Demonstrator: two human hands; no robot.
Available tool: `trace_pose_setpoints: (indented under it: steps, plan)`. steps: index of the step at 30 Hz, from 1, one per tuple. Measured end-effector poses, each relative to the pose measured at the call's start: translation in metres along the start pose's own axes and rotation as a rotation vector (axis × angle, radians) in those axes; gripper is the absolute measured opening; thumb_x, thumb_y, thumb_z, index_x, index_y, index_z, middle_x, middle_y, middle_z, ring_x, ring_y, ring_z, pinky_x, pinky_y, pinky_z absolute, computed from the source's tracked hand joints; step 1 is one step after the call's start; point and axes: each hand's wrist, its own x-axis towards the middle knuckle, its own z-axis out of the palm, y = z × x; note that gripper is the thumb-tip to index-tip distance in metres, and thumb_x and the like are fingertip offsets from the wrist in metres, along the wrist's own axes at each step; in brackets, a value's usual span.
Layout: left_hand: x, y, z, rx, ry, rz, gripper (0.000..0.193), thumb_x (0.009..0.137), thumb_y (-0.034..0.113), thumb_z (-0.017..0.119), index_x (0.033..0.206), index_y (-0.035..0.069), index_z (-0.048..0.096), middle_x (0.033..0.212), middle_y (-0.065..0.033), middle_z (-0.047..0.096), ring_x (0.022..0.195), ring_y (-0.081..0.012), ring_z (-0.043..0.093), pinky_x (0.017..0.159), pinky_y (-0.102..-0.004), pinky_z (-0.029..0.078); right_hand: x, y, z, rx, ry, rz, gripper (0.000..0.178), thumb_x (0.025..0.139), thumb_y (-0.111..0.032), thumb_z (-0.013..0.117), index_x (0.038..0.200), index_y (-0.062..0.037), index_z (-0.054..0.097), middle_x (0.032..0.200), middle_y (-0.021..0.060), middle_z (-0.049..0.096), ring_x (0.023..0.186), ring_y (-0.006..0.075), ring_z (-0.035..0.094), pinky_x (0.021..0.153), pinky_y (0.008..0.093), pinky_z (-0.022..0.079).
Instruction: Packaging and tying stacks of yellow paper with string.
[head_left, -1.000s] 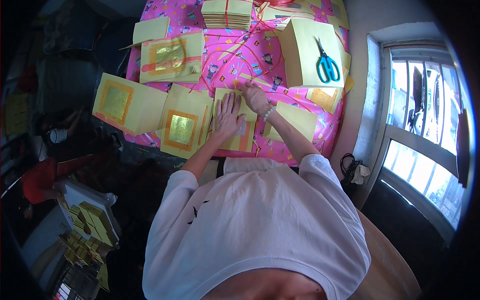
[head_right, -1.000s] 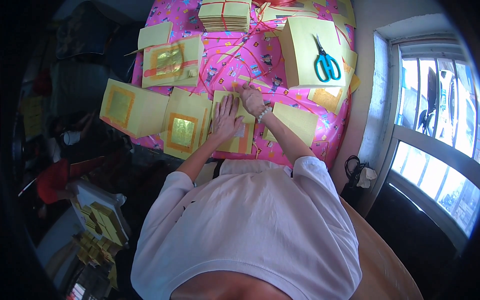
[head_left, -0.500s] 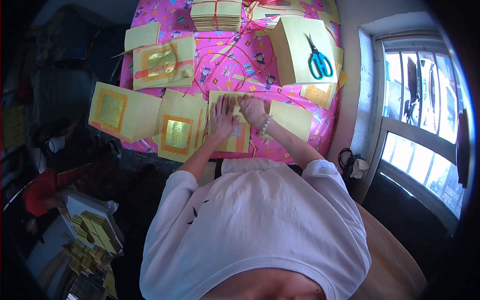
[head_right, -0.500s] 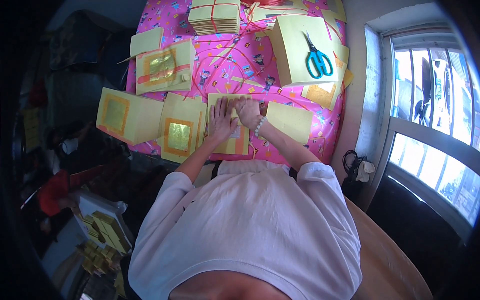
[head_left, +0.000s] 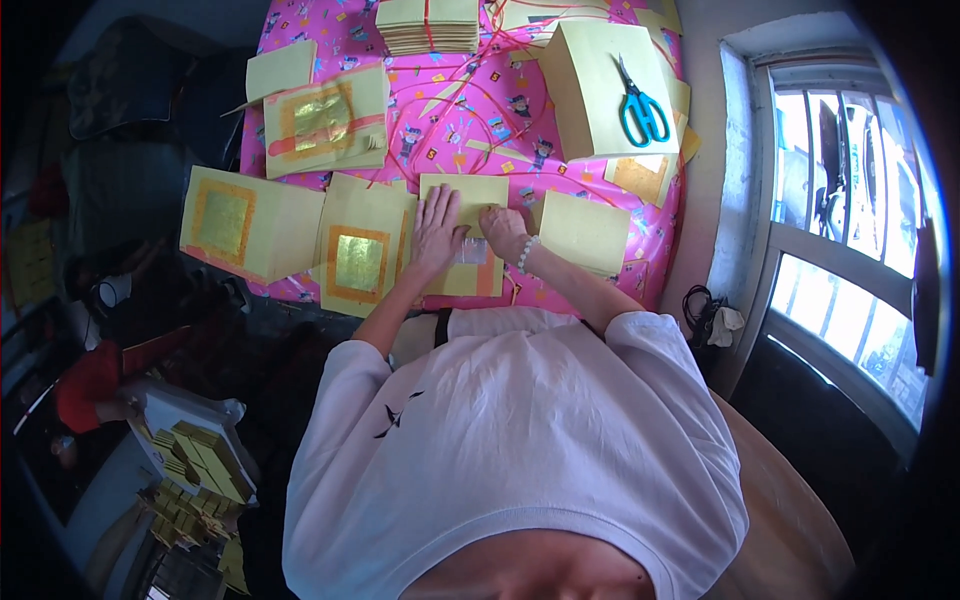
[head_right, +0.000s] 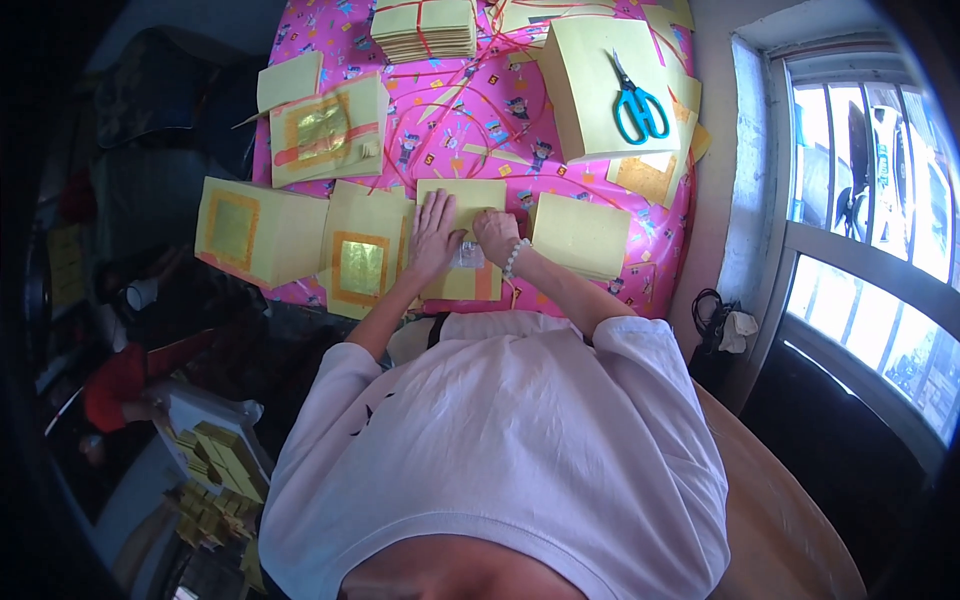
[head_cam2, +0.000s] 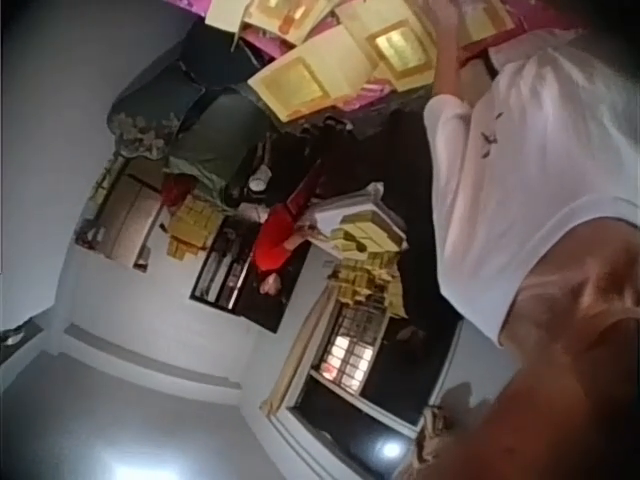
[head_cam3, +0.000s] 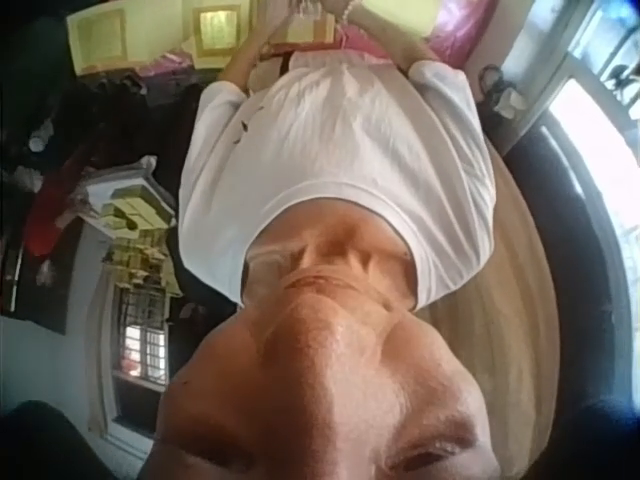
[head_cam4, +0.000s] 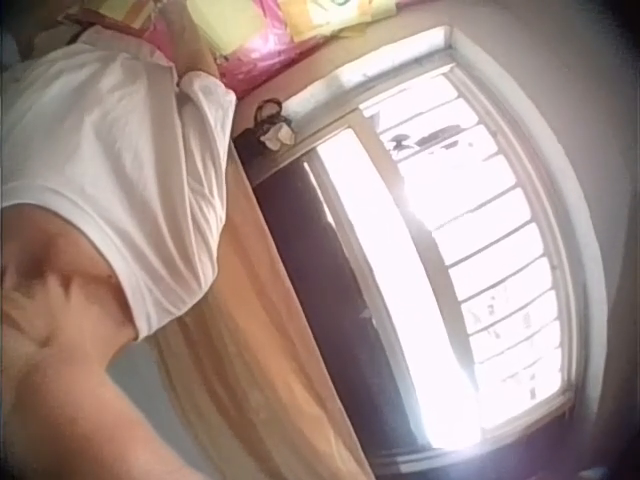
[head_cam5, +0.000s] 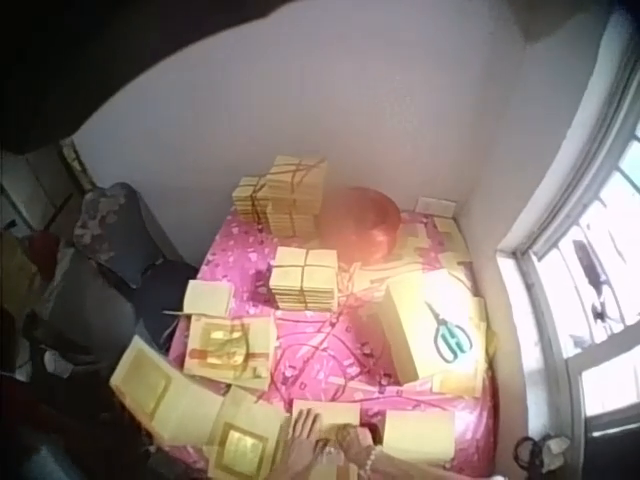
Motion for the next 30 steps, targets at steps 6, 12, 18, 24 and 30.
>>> trace_pose_setpoints:
  steps: [6,12,18,24,30]
  plan:
    - [-0.005,-0.006,-0.002,0.077,0.004,0.037,0.069,0.089,0.033,0.054,0.146,0.007,0.024,0.152,-0.0122,0.02,0.142,-0.0295,0.013,0.114,-0.0494,0.011,0.004,0.001,0.012,0.002,-0.009,-0.029,0.019,0.082,-0.008,0.057,0.101,-0.0027,0.056,0.093,0.0106,0.066,0.091,0.02,0.065,0.07,0.0304,0.054]
    - [-0.003,-0.007,-0.004,0.061,0.015,0.063,0.066,0.09,0.031,0.052,0.145,0.006,0.024,0.152,-0.0126,0.019,0.142,-0.0298,0.014,0.114,-0.0496,0.01,0.001,0.002,0.012,0.042,0.011,-0.012,0.02,0.082,-0.009,0.058,0.101,-0.0031,0.054,0.101,0.0119,0.062,0.093,0.0217,0.064,0.072,0.0315,0.054]
    - [0.0,-0.016,-0.015,-0.146,0.032,0.061,0.055,0.093,0.026,0.046,0.141,0.003,0.032,0.147,-0.0164,0.029,0.139,-0.0331,0.022,0.113,-0.0469,0.016,-0.017,-0.003,-0.012,-0.135,0.333,-0.145,0.023,0.081,-0.015,0.06,0.099,-0.0043,0.051,0.098,0.0102,0.055,0.083,0.0234,0.063,0.068,0.0333,0.053]
    - [0.005,-0.004,-0.036,-0.176,0.285,-0.098,0.044,0.092,0.024,0.048,0.13,0.002,0.045,0.133,-0.0222,0.045,0.124,-0.0367,0.041,0.104,-0.0454,0.032,-0.016,-0.001,-0.006,-0.182,0.244,-0.185,0.023,0.08,-0.011,0.059,0.099,-0.0026,0.052,0.087,0.0135,0.059,0.074,0.0228,0.064,0.06,0.0324,0.052]
    - [0.008,0.0,-0.033,-0.942,0.233,-0.795,0.033,0.087,0.02,0.058,0.113,0.001,0.053,0.102,-0.0153,0.061,0.085,-0.0245,0.062,0.07,-0.0362,0.052,-0.027,0.003,-0.029,0.05,0.275,-0.15,0.018,0.078,-0.007,0.055,0.095,-0.0013,0.054,0.084,0.0165,0.062,0.077,0.0281,0.065,0.062,0.0369,0.054]
